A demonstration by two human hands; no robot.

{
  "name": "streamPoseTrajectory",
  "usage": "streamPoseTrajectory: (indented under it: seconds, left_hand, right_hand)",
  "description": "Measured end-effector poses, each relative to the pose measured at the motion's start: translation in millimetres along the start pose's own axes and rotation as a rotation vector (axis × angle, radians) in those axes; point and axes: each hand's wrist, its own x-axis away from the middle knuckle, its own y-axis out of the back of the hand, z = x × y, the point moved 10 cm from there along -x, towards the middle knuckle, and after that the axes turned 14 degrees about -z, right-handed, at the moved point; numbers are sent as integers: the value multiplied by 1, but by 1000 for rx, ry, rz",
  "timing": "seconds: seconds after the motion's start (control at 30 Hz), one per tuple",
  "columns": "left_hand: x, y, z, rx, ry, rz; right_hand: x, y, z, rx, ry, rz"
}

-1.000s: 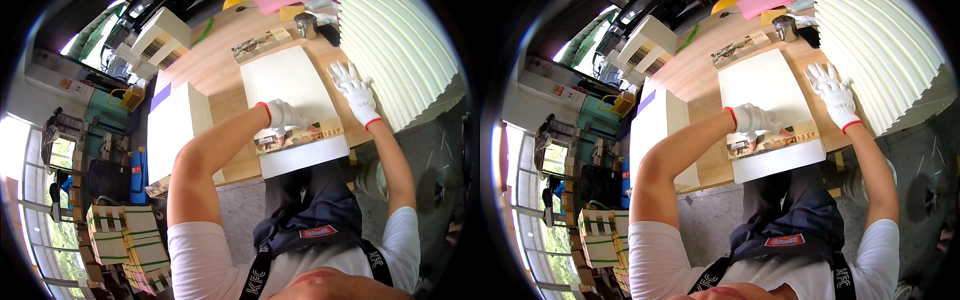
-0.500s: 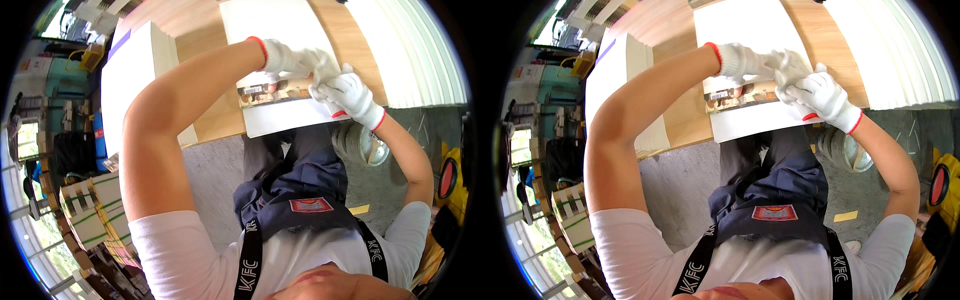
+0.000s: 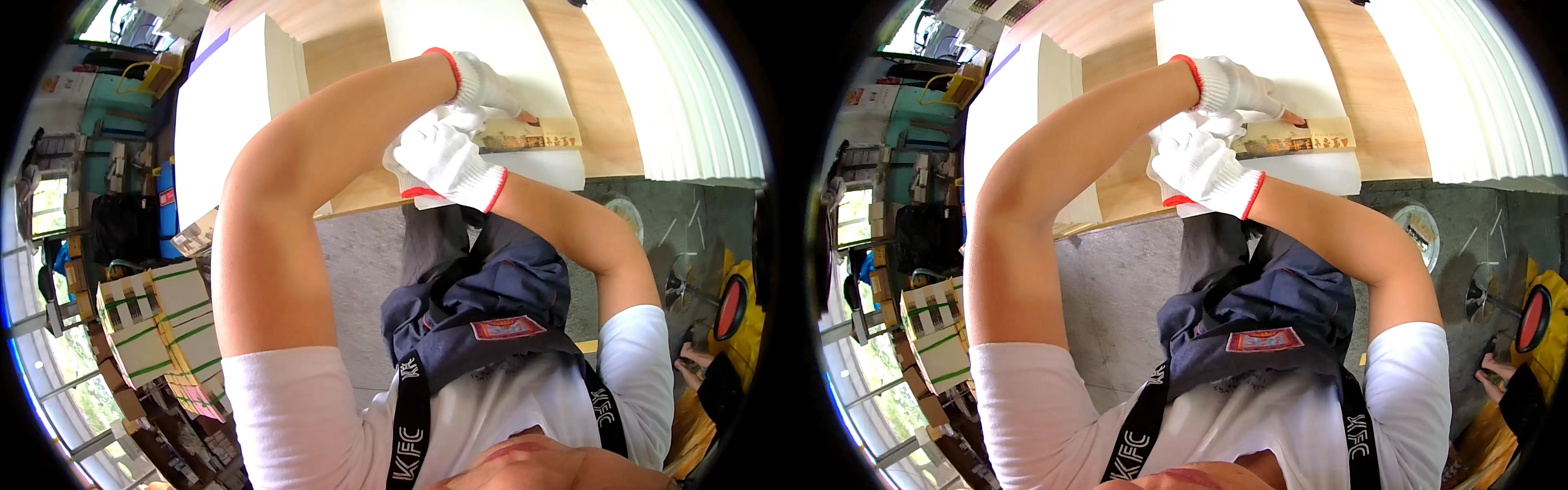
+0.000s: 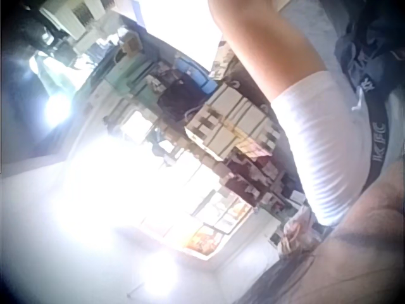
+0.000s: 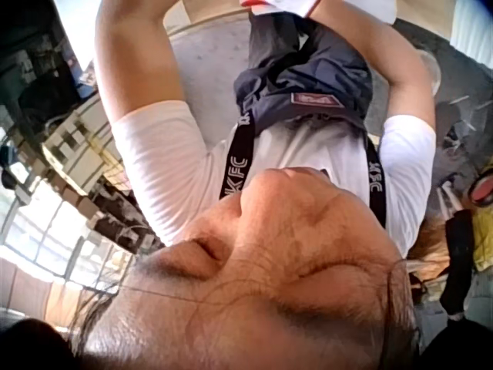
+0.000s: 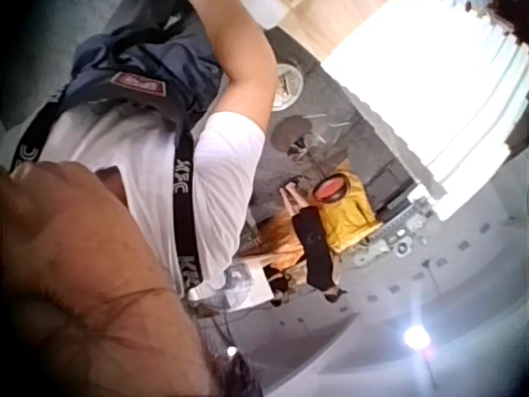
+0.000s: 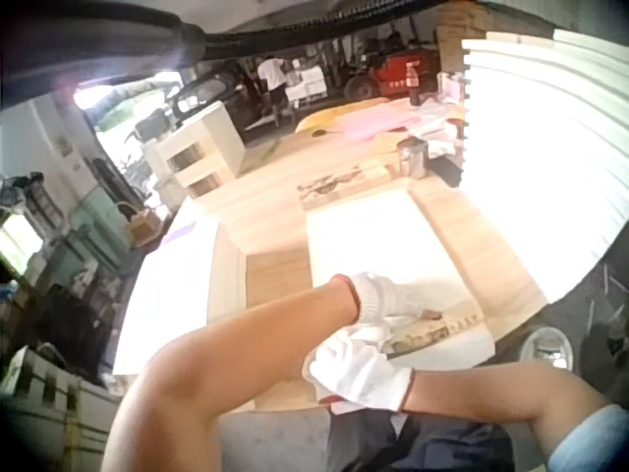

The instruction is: The person repeatedly picks up a white rectangular sheet from a stack, places it on a wooden board, and smooths it down with gloved hands. They then lift the sheet and place it onto a growing stack of similar sheets on the table.

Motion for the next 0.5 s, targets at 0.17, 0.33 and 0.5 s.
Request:
streamPoseTrajectory:
  seconds: [0.17,0.33,0.5]
  left_hand:
    - [3,0,10,65,199,123]
    - [-6,-8,20,221,333,80]
    - [7,8,-4,17,-46,-61]
  right_hand:
    - [29,18,-55,-597,-372,132]
    - [0,53,-31,-336,-109,-285]
    - [-13,29,8,-80,49,-86]
